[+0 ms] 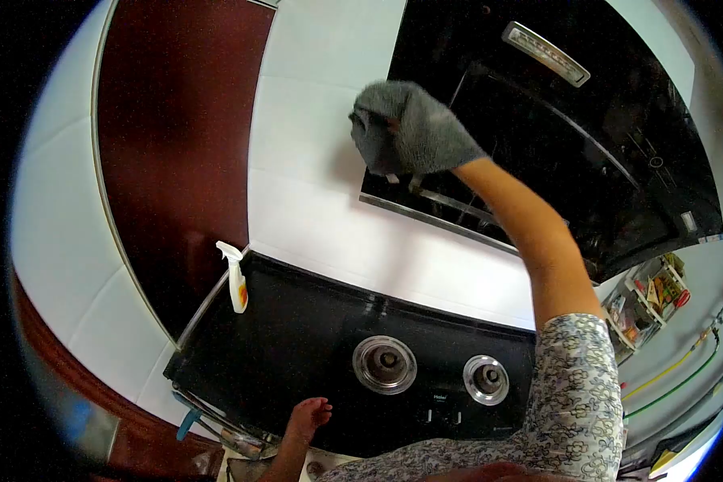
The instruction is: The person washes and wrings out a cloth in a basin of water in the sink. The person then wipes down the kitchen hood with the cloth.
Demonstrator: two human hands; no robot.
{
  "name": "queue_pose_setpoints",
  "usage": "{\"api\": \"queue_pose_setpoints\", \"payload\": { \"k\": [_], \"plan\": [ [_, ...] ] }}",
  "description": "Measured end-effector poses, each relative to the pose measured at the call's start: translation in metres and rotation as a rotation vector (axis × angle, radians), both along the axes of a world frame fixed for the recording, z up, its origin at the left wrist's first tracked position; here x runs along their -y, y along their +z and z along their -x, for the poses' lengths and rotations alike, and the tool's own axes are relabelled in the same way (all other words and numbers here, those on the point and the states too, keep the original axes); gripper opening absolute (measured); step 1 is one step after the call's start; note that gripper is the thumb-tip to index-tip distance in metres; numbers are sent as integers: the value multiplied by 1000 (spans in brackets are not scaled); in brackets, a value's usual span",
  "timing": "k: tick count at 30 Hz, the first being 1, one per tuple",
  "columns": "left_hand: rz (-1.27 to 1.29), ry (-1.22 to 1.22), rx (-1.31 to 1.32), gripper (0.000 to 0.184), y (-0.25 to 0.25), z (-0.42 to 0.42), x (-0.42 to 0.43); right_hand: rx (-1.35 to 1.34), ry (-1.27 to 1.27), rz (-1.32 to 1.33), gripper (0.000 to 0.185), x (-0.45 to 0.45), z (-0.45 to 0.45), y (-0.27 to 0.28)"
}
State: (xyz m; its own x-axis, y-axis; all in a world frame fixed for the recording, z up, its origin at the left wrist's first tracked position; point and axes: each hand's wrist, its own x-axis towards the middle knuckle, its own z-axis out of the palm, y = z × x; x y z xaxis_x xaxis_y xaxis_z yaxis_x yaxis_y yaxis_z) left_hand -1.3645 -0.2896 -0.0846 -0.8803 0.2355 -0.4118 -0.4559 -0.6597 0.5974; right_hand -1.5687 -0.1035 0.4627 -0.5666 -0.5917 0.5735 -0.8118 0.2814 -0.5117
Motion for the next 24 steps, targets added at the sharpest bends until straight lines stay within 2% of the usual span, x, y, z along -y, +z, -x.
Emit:
{"api": "queue_pose_setpoints", "payload": {
  "k": [1, 2, 5, 7, 9, 10, 11, 12, 15, 17, 19, 21, 23, 24],
  "plan": [
    [0, 0, -12, 27, 3, -4, 4, 382, 139, 218, 48, -11, 27, -17],
    [31, 1, -3, 26, 8, -8, 6, 587, 215, 385, 45, -8, 27, -23],
    [59, 7, -14, 26, 11, -18, 14, -274, -284, -457, 46, -5, -14, -5],
    [-1, 17, -63, 25, -6, -22, 22, -712, -233, -617, 47, 6, -55, 30],
    [3, 11, -76, 25, -5, -20, 26, -877, -47, -754, 47, 14, -99, 92],
    [6, 9, -73, 25, -2, -21, 27, -798, 9, -688, 48, 17, -111, 117],
    [17, 32, -49, 25, 4, -21, 26, -447, 157, -231, 47, 25, -88, 105],
    [29, 59, -26, 25, 11, -18, 24, -181, 406, 254, 47, 32, -66, 93],
    [-25, 54, -43, 25, 6, -14, 23, -1928, -871, -422, 46, 27, -35, 111],
    [-55, 51, -15, 25, 15, -11, 17, -1817, -834, -342, 44, 30, -26, 95],
    [-5, 61, -1, 25, 21, -14, 12, -1111, -361, -20, 43, 24, 12, 69],
    [0, 56, 15, 25, 15, -16, 15, -1703, -636, -390, 35, 23, 25, 28],
    [-44, 49, 32, 24, 5, -19, 16, -1233, -226, -344, 29, 21, 4, -3],
    [-46, 51, 44, 24, 2, -20, 17, -1099, -317, -393, 32, 19, 20, -22]
  ]
}}
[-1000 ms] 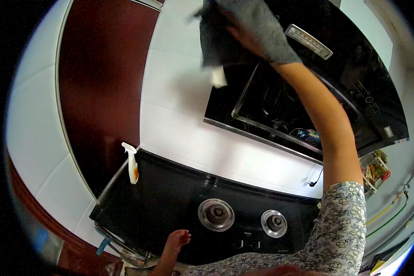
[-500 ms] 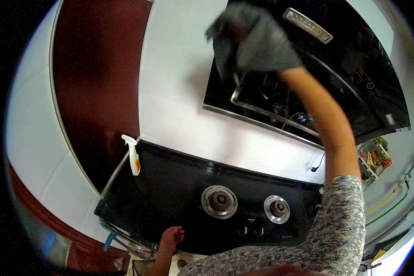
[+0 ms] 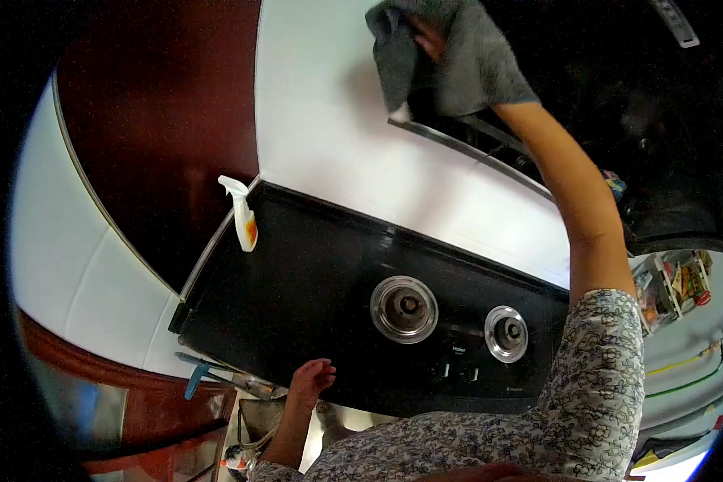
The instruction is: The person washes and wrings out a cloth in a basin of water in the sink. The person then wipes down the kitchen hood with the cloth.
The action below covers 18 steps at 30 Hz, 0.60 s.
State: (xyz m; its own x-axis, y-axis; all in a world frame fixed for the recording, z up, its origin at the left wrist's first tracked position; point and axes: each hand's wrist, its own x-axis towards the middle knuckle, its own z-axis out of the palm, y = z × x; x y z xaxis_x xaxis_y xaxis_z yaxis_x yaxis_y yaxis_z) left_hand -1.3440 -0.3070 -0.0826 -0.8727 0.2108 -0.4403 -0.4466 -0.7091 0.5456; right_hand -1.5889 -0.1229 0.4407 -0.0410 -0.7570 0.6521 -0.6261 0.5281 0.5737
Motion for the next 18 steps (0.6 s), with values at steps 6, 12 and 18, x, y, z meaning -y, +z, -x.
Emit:
{"api": "queue_pose_setpoints", "payload": {
  "k": [6, 12, 18],
  "plan": [
    [90, 5, 64, 22, 12, -8, 4, 813, 41, 201, 28, -33, 60, -110],
    [131, 28, 70, 21, 15, -12, -6, 769, -99, 96, 51, -67, 87, -174],
    [116, 40, 45, 20, 22, -12, -12, 694, -201, -102, 42, -103, 41, -149]
  ]
}}
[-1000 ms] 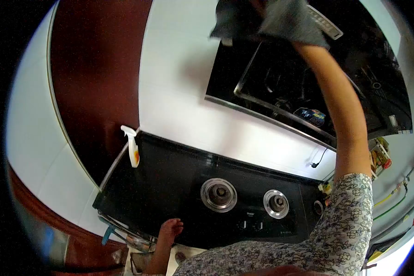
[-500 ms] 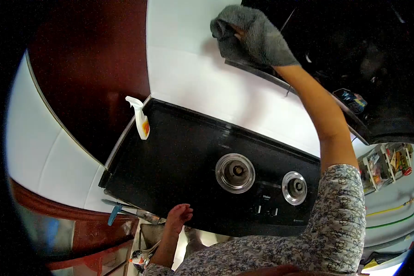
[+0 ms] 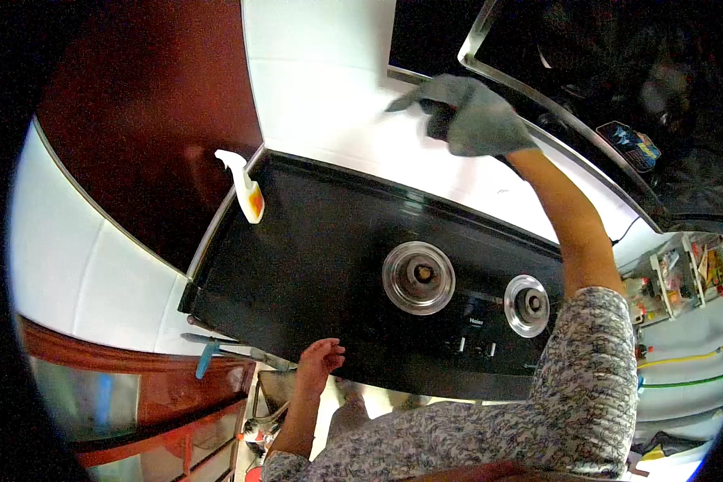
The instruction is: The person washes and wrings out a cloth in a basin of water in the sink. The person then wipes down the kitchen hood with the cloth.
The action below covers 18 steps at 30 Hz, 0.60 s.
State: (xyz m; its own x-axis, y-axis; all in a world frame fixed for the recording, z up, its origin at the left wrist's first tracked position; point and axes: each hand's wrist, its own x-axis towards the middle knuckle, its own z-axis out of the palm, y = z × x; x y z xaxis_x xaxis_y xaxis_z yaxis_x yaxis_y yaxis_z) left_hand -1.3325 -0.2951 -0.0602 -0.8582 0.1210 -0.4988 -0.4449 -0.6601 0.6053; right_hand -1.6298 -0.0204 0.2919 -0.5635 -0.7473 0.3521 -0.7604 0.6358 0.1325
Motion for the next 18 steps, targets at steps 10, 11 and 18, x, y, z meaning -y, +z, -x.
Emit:
{"api": "queue_pose_setpoints", "payload": {
  "k": [10, 11, 18],
  "plan": [
    [-90, 16, 1, 21, -32, -4, 16, -161, 85, -86, 28, -18, 38, -22],
    [-109, 24, 2, 21, -30, -4, 15, -80, 62, -71, 30, 13, 37, -18],
    [-82, 137, -13, 23, -2, -5, 9, 7, 113, 125, 47, 93, 60, -12]
  ]
}}
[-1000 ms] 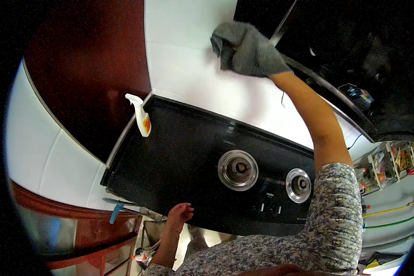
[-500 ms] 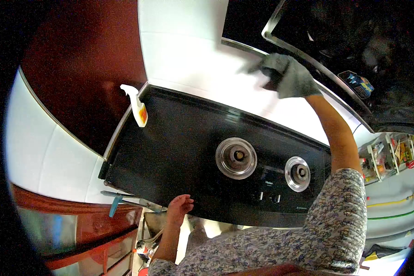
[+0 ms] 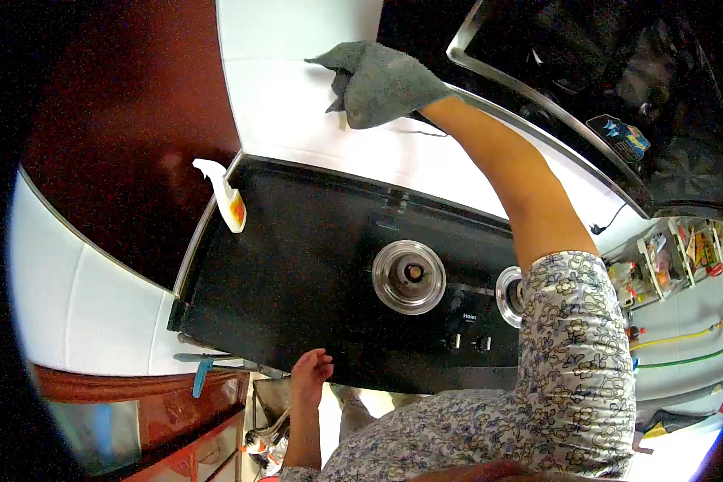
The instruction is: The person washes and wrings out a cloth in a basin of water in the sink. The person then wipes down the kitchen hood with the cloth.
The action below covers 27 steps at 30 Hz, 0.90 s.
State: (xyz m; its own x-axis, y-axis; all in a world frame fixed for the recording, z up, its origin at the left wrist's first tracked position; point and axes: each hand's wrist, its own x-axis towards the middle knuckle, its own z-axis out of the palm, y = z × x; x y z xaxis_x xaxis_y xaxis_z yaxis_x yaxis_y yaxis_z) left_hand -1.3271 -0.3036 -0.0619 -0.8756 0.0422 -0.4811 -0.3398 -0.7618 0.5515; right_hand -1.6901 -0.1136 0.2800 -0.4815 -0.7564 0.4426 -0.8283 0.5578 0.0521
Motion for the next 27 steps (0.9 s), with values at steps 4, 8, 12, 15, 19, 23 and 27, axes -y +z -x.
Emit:
{"api": "queue_pose_setpoints", "payload": {
  "k": [4, 8, 12, 15, 19, 23, 27],
  "plan": [
    [-41, 4, 3, 24, -24, -6, -1, 59, 19, 55, 34, -23, -23, 17],
    [-3, -60, 4, 24, -14, -3, -22, 279, 107, 236, 26, -79, -45, 28],
    [2, -137, -1, 23, 6, 15, -55, -26, 87, 113, 28, -146, -64, 30],
    [29, -191, 9, 23, 14, 22, -78, -40, -101, 80, 28, -207, -92, 31],
    [29, -276, -6, 22, 8, 23, -101, 222, -125, 302, 33, -312, -118, 13],
    [107, -317, 23, 21, 16, 15, -129, -222, -474, -71, 44, -413, -158, 4],
    [69, -383, 45, 21, 22, 14, -157, -223, -790, 195, 41, -517, -177, -51]
  ]
}}
